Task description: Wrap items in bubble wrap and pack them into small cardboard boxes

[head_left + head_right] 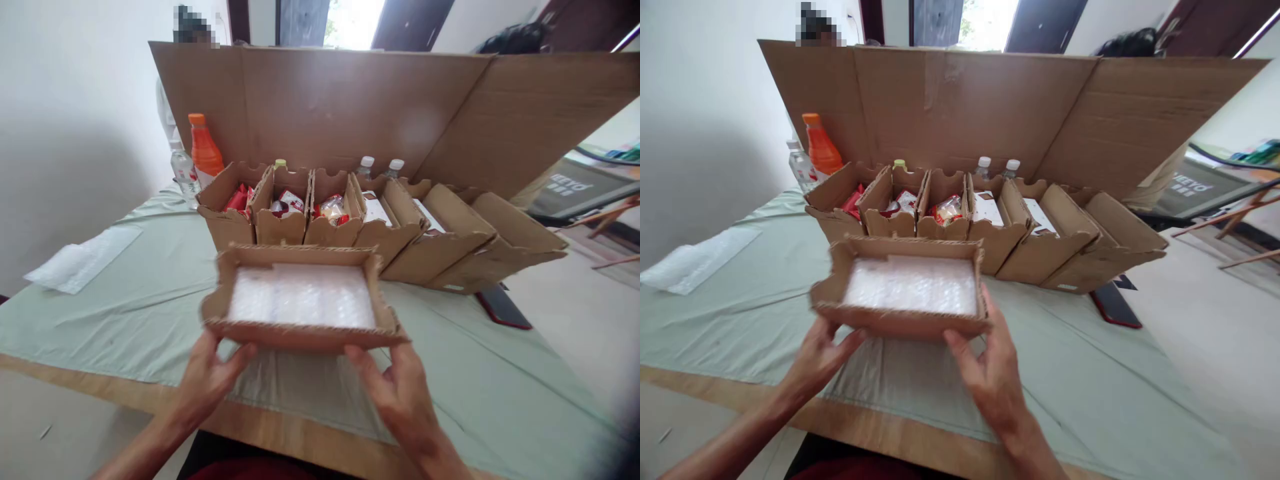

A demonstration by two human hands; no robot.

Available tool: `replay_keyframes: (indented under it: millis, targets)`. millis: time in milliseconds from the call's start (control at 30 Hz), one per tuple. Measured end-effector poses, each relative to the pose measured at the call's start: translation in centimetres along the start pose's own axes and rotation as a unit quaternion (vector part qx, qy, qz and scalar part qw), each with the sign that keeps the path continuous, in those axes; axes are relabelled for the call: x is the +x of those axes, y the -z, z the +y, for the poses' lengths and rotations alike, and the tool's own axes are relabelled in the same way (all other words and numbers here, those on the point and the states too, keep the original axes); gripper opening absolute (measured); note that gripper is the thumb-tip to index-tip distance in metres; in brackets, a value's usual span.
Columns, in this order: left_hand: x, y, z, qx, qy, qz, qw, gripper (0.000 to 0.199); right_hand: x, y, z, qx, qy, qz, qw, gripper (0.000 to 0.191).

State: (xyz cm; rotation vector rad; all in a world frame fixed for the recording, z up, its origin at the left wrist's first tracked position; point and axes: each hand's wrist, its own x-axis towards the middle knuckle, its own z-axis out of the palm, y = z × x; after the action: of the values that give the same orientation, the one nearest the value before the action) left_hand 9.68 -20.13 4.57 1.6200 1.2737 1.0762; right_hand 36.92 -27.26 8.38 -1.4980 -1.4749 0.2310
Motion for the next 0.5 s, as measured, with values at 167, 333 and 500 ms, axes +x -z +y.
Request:
replay_keyframes:
  millis: [167,333,500]
  targets:
    - [-2.8,6.6,1.2,0.053,0.061,0.122,0.989,0.058,1.4,-3.7,-3.6,0.060,0.045,-0.046,0.996,0.061]
    - [3.9,2.0,5.0,-0.050,-0.134,0.063,0.988,0.063,5.8,-2.5,-0.9,0.101,-0.027,0.044,0.994,0.049]
    - [1.3,-1.2,3.3,-0.034,-0.160,0.045,0.985,0.071,2.4,0.1,0.8,0.092,-0.035,0.098,0.990,0.052]
